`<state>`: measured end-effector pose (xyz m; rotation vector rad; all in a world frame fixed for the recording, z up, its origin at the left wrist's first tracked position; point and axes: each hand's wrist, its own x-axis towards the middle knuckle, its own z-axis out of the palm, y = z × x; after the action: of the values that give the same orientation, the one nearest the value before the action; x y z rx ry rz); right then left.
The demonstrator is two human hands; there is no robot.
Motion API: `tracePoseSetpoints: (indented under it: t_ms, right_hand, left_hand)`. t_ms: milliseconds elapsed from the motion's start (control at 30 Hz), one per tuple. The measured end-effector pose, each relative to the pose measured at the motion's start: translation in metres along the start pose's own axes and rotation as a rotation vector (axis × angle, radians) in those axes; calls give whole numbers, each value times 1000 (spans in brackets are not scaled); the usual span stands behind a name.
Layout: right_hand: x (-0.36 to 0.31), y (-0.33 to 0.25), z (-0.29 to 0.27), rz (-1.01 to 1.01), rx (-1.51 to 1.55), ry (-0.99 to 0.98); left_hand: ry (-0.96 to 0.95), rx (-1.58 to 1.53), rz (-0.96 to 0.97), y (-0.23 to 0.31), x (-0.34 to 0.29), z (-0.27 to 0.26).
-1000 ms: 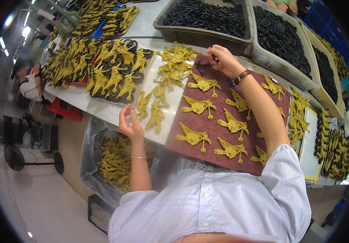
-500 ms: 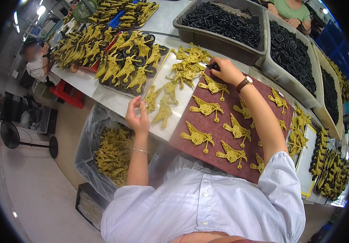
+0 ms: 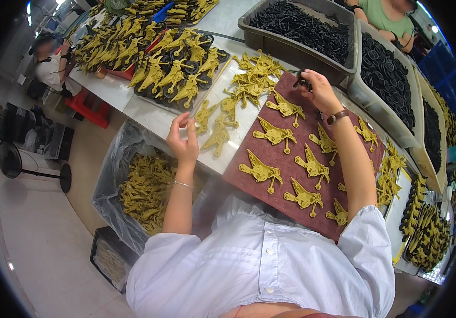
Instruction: The person transfers assembled toy motorcycles onto a tray, takes yellow motorcycle frame parts from a container, arranges them on a mat, and attaches black handlebar pieces to the frames by hand.
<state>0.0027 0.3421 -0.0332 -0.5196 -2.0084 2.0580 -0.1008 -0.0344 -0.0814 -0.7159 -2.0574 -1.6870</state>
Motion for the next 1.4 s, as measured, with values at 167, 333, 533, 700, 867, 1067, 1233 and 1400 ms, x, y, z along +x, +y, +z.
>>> tracePoseSetpoints:
  t_ms: [167, 333, 533, 700, 867, 1067, 1233, 1400]
  right_hand:
    - [-34, -11, 6, 38, 886, -225]
    - [-51, -7, 10, 50, 1027, -389]
    - [-86, -25, 37, 108, 560, -112]
    - [-107, -22, 34, 59, 438, -195]
    - [-126, -30, 36, 122, 395, -13]
    - [-118, -1, 2, 147, 1022, -221]
    - [-106, -2, -7, 109, 1154, -303]
    - [-80, -2, -5, 47, 163, 157]
  left_hand:
    - [19, 26, 27, -3, -1, -3]
    - [41, -15, 91, 0, 8, -1]
    - [-324, -386, -108, 89, 27, 48]
    - [-882, -682, -429, 130, 32, 106]
    - [-1014, -698, -531, 128, 29, 135]
    - [-958, -724, -518, 131, 26, 144]
    - [-950, -550, -346, 116, 32, 153]
    - [-977, -184, -111, 84, 47, 175]
